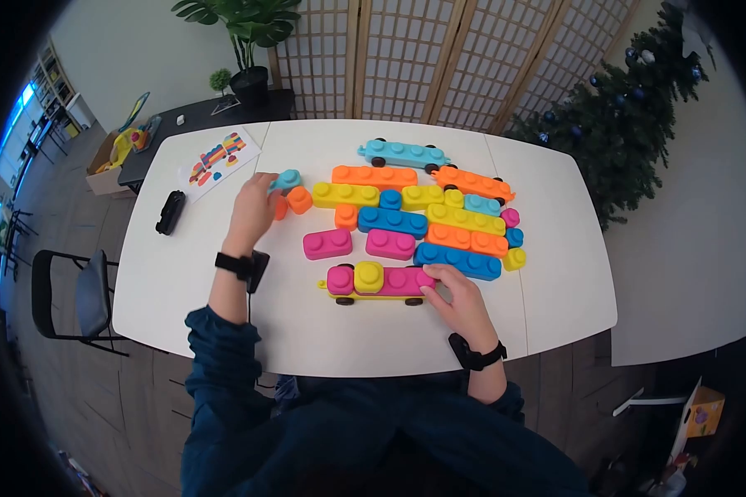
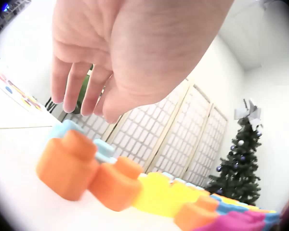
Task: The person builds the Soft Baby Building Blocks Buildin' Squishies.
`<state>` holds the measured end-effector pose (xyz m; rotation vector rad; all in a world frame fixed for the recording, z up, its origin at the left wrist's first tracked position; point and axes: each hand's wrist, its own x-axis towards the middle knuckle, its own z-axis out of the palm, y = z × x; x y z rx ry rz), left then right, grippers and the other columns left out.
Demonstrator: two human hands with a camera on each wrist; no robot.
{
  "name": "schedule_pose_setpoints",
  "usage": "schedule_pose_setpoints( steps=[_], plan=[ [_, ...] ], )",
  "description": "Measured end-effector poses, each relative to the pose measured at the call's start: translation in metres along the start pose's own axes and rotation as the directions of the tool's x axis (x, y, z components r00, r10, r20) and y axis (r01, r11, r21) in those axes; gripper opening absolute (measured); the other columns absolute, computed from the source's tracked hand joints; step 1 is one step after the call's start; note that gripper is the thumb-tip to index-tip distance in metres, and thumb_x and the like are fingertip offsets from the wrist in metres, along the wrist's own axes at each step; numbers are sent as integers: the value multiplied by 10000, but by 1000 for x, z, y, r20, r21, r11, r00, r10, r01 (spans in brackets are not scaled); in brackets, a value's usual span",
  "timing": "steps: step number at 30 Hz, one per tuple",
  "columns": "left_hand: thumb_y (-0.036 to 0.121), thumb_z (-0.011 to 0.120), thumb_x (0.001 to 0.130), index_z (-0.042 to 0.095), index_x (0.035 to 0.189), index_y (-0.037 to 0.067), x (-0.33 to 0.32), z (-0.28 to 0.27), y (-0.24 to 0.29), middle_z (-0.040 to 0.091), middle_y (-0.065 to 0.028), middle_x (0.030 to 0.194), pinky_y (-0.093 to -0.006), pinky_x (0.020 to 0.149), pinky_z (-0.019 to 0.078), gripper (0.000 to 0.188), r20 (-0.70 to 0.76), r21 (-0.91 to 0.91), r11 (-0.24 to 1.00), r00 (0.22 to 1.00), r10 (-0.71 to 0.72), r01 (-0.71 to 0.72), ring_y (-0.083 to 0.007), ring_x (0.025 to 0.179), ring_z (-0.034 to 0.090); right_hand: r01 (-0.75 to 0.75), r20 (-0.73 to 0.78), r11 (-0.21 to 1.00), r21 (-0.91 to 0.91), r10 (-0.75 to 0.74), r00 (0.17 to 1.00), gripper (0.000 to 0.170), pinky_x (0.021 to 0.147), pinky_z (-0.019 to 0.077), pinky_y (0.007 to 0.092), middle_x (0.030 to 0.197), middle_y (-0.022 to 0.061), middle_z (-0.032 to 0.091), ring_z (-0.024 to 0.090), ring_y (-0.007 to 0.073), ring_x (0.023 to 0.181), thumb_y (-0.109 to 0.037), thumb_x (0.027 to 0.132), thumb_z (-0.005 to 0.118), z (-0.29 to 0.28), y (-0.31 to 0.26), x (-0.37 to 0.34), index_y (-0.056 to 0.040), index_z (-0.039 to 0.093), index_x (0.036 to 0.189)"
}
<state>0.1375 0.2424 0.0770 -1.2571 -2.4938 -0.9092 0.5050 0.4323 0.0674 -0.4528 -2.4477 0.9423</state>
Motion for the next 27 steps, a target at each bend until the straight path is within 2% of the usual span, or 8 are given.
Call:
schedule_pose_setpoints(
  steps=[3, 9, 13, 15, 16, 20, 21, 27],
  plan=[
    [42, 700, 888, 682, 1184, 9, 19, 22, -52, 688, -195, 1116, -435, 890, 538, 299, 20, 100, 993, 997, -68, 66, -401, 1044, 660, 3, -5, 1000, 1, -3, 1000, 300, 883, 558, 351, 1184, 120, 698, 692, 310, 1026, -161, 917, 734, 0, 1, 0, -58, 692, 1195],
    [60, 744, 841, 694, 1096, -21, 34, 18, -54, 676, -190, 1125, -454, 885, 553, 272, 163, 134, 983, 975, -150, 129, -393, 1028, 669, 1, -7, 1000, -8, -1, 1000, 302, 885, 558, 354, 1183, 120, 700, 692, 314, 1030, -163, 916, 739, 1, -1, 0, -58, 691, 1195],
    [64, 745, 846, 681, 1088, -20, 32, -1, -21, 677, -178, 1117, -449, 885, 549, 263, 60, 148, 983, 991, -121, 111, -386, 1014, 673, 31, -11, 999, -13, -31, 999, 301, 885, 559, 355, 1182, 122, 701, 695, 314, 1036, -164, 919, 736, 1, 1, 0, -66, 687, 1199],
    [75, 758, 850, 659, 1081, -9, 26, -18, 10, 674, -163, 1094, -429, 833, 572, 265, -178, 82, 996, 984, -18, 33, -359, 978, 682, 37, 22, 999, -31, -36, 999, 327, 900, 557, 358, 1226, 125, 683, 686, 321, 1065, -170, 920, 736, -3, 4, 1, -77, 675, 1228],
    [75, 758, 850, 659, 1081, -9, 20, -29, 30, 674, -163, 1094, -429, 833, 572, 265, -177, 84, 996, 984, -19, 34, -359, 978, 682, 44, 53, 998, -50, -42, 998, 353, 914, 554, 360, 1269, 128, 664, 677, 328, 1093, -175, 921, 736, -4, 4, 2, -88, 662, 1256],
    [87, 791, 843, 645, 1106, 15, -13, -50, 102, 668, -144, 1071, -387, 725, 592, 310, -42, -346, 916, 978, 204, -205, -325, 951, 680, 94, -1, 991, -92, -94, 996, 453, 962, 538, 375, 1365, 142, 605, 645, 350, 1163, -170, 901, 760, -15, -19, 14, -90, 623, 1325],
    [3, 763, 852, 640, 1153, 9, -22, -59, 123, 656, -132, 1157, -366, 887, 624, 325, 86, -406, 902, 977, 195, -144, -288, 1041, 692, 108, -54, 994, -33, -109, 993, 501, 982, 528, 385, 1395, 153, 580, 629, 357, 1192, -163, 885, 775, -15, -24, 18, -83, 604, 1349],
    [24, 793, 833, 657, 1158, 19, -62, -35, 166, 664, -124, 1183, -330, 870, 611, 352, 189, -530, 821, 915, 357, -211, -274, 1016, 695, 236, -98, 972, 19, -233, 967, 535, 999, 518, 393, 1375, 178, 592, 619, 357, 1217, -92, 842, 794, -20, -41, 28, -46, 607, 1341]
  ],
)
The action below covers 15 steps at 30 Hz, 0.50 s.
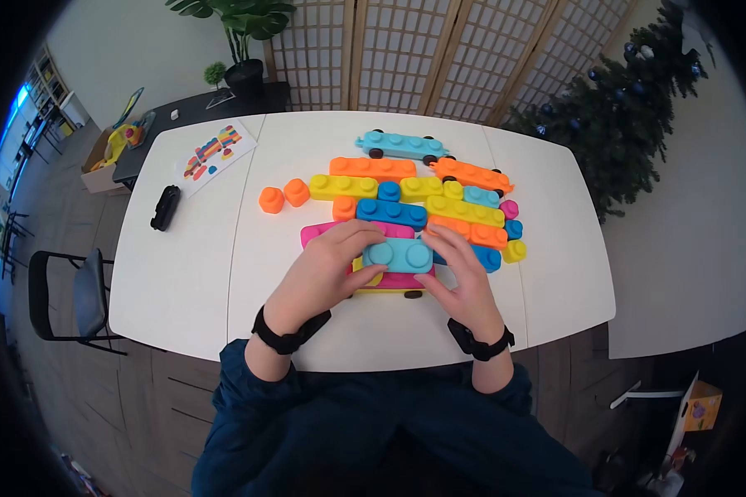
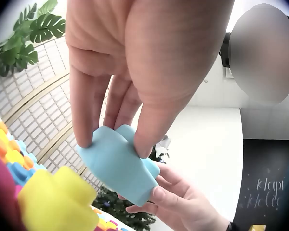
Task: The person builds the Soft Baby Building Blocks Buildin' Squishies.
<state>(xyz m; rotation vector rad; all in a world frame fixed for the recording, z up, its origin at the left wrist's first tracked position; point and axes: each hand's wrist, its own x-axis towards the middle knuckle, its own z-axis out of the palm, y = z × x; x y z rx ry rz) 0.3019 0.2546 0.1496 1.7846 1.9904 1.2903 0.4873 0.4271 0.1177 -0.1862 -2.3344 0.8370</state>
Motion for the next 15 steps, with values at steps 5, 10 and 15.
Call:
schedule_pose_setpoints(
  steps=[5, 10, 15],
  plan=[
    [71, 815, 822, 650, 1204, 35, -6, 15, -5, 654, -131, 1242, -346, 860, 596, 417, -18, 32, 999, 999, 29, -29, -290, 1038, 678, -64, 38, 994, 84, 61, 997, 498, 980, 527, 383, 1305, 174, 636, 634, 354, 1186, -41, 836, 783, 2, 1, -8, -38, 627, 1309],
    [143, 848, 801, 595, 1322, 57, -15, 10, 1, 630, -150, 1313, -403, 984, 540, 586, -29, 86, 995, 998, 48, -45, -345, 1169, 618, -79, -11, 988, 130, 81, 997, 454, 950, 535, 359, 1286, 173, 641, 657, 329, 1128, -9, 852, 750, -3, 13, -16, -26, 625, 1289],
    [211, 836, 811, 551, 1388, 86, -37, 12, -17, 635, -151, 1272, -433, 1008, 508, 655, 62, 126, 981, 986, -155, 146, -373, 1193, 593, -174, -56, 965, 196, 188, 980, 449, 916, 539, 344, 1261, 156, 640, 661, 280, 1065, -14, 872, 738, -7, 34, -31, -17, 601, 1299]
  ],
)
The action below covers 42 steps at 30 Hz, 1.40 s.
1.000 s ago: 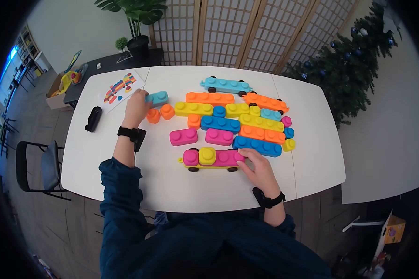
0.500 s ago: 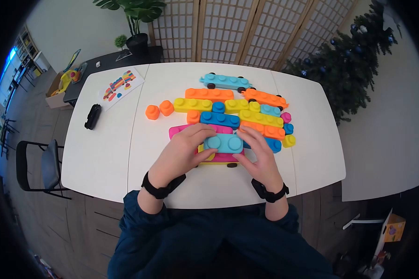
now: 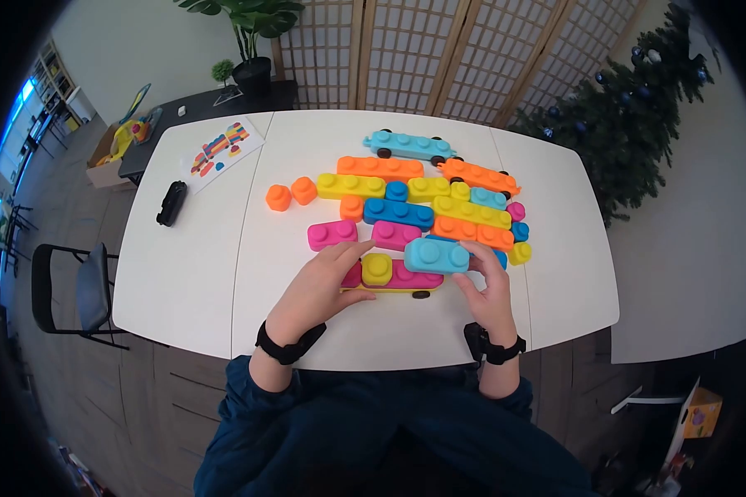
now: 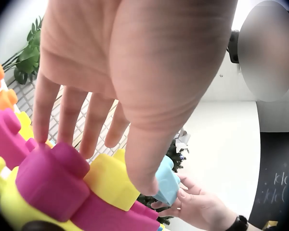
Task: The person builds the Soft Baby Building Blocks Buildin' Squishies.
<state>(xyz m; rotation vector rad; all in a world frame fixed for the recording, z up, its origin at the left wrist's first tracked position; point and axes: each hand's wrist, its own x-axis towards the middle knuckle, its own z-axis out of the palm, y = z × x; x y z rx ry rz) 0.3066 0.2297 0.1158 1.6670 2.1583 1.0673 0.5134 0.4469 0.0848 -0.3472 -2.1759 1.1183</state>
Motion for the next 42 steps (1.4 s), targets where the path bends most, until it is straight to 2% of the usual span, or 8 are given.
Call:
schedule_pose_setpoints(
  steps=[2, 4, 8, 10, 15, 20, 25, 42],
  plan=[
    [194, 831, 808, 560, 1375, 85, -2, 3, -5, 638, -153, 1272, -429, 1001, 512, 637, 8, 11, 1000, 1000, -23, 23, -372, 1190, 597, -35, 2, 999, 28, 35, 999, 458, 910, 538, 340, 1253, 151, 638, 659, 267, 1050, -25, 880, 736, 0, 6, -5, -17, 588, 1313],
    [177, 827, 806, 568, 1361, 83, -3, 5, -9, 641, -155, 1271, -425, 994, 516, 620, 18, 22, 999, 999, -43, 42, -372, 1187, 601, -188, 54, 974, 124, 183, 982, 464, 942, 526, 343, 1273, 146, 628, 654, 266, 1075, -51, 902, 720, 1, 7, -10, -21, 564, 1338],
    [98, 792, 803, 633, 1225, 51, -1, 10, -16, 664, -153, 1170, -425, 912, 538, 453, -14, 24, 998, 999, -53, 53, -376, 1075, 635, -185, 80, 977, 109, 176, 981, 457, 970, 511, 348, 1298, 149, 614, 641, 275, 1113, -80, 921, 707, 7, 8, -14, -29, 553, 1348],
    [75, 781, 801, 650, 1173, 39, -1, 11, -17, 669, -151, 1131, -426, 884, 543, 396, -21, -4, 999, 999, -48, 48, -379, 1035, 642, -102, 84, 993, 53, 97, 992, 443, 989, 500, 359, 1315, 151, 602, 625, 290, 1150, -97, 928, 705, 10, 6, -13, -34, 556, 1340],
    [59, 774, 796, 664, 1103, 19, 1, 11, -17, 672, -144, 1069, -427, 848, 544, 328, -32, -20, 999, 999, -31, 31, -382, 995, 644, -89, 117, 996, 11, 87, 989, 441, 999, 494, 370, 1319, 156, 598, 611, 315, 1174, -109, 928, 710, 12, 5, -10, -36, 557, 1335],
    [66, 814, 772, 671, 1135, 39, 0, 11, -18, 692, -143, 1111, -417, 888, 548, 391, -3, -9, 996, 996, -87, 87, -378, 1019, 654, -70, 179, 997, -43, 77, 981, 471, 1005, 490, 378, 1326, 160, 600, 609, 326, 1187, -124, 904, 744, 7, 0, 0, -31, 564, 1328],
    [74, 820, 766, 678, 1130, 39, 1, 13, -20, 694, -145, 1088, -417, 874, 549, 392, -10, -30, 996, 996, -87, 87, -377, 997, 659, 55, 211, 998, -39, -46, 976, 435, 996, 498, 388, 1239, 148, 656, 619, 327, 1159, -115, 854, 791, 18, -8, 15, -56, 656, 1263],
    [62, 812, 759, 690, 1116, 51, 0, 14, -23, 681, -131, 1062, -418, 831, 555, 377, -38, -51, 995, 996, -82, 80, -375, 960, 658, 68, 197, 997, 32, -73, 978, 406, 982, 498, 384, 1223, 131, 662, 617, 323, 1127, -77, 847, 793, 34, 11, 9, -54, 683, 1237]
  ],
)
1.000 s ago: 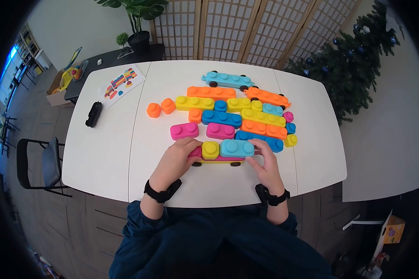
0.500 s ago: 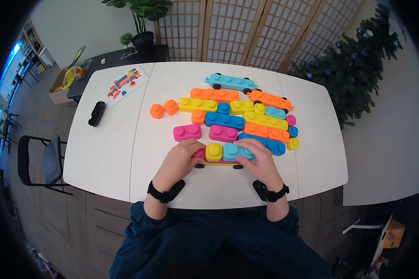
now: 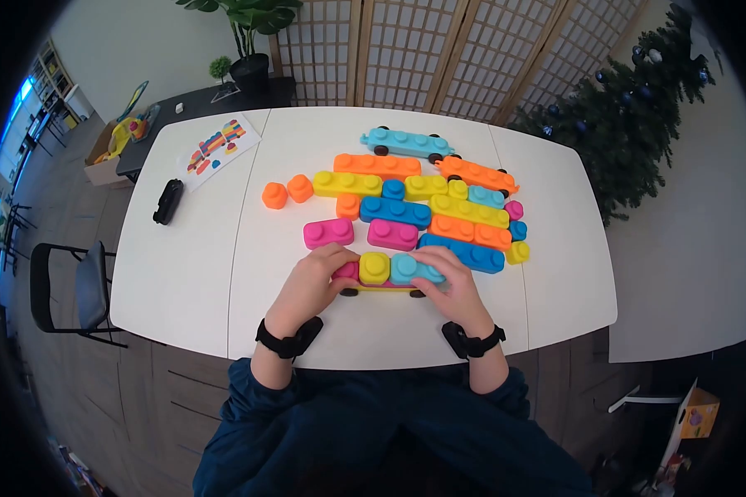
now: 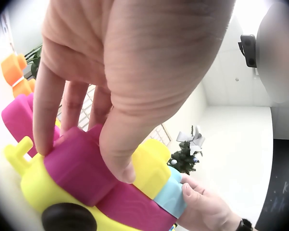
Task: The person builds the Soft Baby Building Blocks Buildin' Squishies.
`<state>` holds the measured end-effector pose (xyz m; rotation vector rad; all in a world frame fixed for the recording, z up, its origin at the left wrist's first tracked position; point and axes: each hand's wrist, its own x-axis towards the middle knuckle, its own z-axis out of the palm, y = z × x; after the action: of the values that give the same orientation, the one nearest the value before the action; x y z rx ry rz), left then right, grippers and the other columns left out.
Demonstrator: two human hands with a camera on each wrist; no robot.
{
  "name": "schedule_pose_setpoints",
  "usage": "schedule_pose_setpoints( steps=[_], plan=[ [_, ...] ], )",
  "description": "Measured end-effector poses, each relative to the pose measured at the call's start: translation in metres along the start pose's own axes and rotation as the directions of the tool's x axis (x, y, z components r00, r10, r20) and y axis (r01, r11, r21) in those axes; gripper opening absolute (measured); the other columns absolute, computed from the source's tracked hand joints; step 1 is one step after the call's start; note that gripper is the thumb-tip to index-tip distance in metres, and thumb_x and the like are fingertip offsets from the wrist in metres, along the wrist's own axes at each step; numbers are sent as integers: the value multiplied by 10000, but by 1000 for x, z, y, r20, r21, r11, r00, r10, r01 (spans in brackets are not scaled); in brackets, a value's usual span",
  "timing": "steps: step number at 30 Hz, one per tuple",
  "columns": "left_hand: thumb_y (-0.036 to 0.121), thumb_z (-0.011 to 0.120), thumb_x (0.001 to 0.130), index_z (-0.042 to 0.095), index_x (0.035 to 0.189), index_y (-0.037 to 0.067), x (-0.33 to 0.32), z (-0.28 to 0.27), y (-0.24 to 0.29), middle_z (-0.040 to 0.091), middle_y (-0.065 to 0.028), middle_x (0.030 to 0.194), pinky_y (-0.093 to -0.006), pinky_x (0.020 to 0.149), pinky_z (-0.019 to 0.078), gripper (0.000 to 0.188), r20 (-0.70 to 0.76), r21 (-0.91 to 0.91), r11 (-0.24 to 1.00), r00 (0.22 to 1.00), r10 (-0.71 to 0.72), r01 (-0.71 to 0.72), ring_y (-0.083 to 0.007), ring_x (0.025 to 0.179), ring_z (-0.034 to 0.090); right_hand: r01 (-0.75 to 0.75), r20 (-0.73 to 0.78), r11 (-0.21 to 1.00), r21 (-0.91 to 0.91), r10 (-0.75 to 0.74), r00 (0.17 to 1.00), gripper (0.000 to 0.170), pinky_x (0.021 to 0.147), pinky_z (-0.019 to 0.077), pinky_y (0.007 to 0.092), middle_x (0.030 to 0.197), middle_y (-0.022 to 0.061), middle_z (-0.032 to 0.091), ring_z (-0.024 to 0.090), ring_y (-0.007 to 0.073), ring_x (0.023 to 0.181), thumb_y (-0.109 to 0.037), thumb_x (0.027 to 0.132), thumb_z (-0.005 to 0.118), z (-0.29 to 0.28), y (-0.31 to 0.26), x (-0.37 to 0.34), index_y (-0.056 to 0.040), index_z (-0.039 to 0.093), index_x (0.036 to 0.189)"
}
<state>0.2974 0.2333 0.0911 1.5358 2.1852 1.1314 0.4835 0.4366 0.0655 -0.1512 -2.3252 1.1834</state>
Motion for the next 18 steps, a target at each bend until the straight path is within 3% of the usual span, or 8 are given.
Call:
schedule_pose_setpoints(
  steps=[5, 8, 10, 13, 16, 18],
  plan=[
    [49, 816, 780, 678, 1141, 20, 0, -2, 2, 691, -147, 1091, -385, 833, 563, 388, 32, -12, 999, 999, -35, 36, -346, 950, 674, -13, 17, 1000, -7, 13, 1000, 430, 1001, 493, 386, 1248, 145, 653, 612, 330, 1162, -101, 864, 787, -4, -7, 0, -56, 663, 1274],
    [52, 812, 790, 677, 1144, 17, 0, 0, 1, 691, -147, 1096, -382, 828, 564, 381, 29, 1, 999, 999, -37, 37, -343, 943, 676, -66, -64, 997, -42, 63, 996, 427, 1009, 492, 380, 1261, 154, 653, 620, 326, 1176, -112, 888, 766, -8, -15, -2, -40, 642, 1290],
    [54, 811, 793, 677, 1146, 16, 0, 1, -1, 691, -148, 1098, -383, 829, 564, 380, 23, 10, 999, 999, -38, 38, -345, 942, 676, -152, -102, 988, 37, 155, 983, 421, 1004, 496, 368, 1270, 157, 654, 637, 308, 1170, -117, 913, 742, -15, -6, -10, -21, 617, 1303],
    [60, 809, 796, 676, 1150, 14, -1, 2, -2, 691, -149, 1116, -378, 834, 562, 381, 9, -1, 1000, 1000, -28, 28, -347, 949, 675, -146, -63, 989, -30, 144, 988, 412, 986, 504, 357, 1257, 151, 661, 653, 290, 1139, -124, 935, 721, -21, 5, -18, -14, 599, 1312],
    [93, 818, 798, 675, 1167, 16, 2, -2, -4, 696, -142, 1138, -376, 840, 567, 403, 34, 47, 999, 999, -3, 1, -330, 963, 686, -175, -72, 984, 29, 176, 982, 391, 971, 509, 356, 1240, 147, 664, 657, 286, 1120, -135, 949, 710, -17, 5, -21, -18, 596, 1305],
    [116, 802, 841, 675, 1192, 25, 2, -10, -13, 704, -128, 1158, -378, 838, 572, 385, 50, -26, 999, 999, -21, 22, -301, 984, 693, -178, -80, 984, 30, 180, 981, 374, 968, 511, 356, 1232, 146, 663, 658, 286, 1113, -140, 956, 703, -15, 4, -21, -18, 598, 1294]
  ],
)
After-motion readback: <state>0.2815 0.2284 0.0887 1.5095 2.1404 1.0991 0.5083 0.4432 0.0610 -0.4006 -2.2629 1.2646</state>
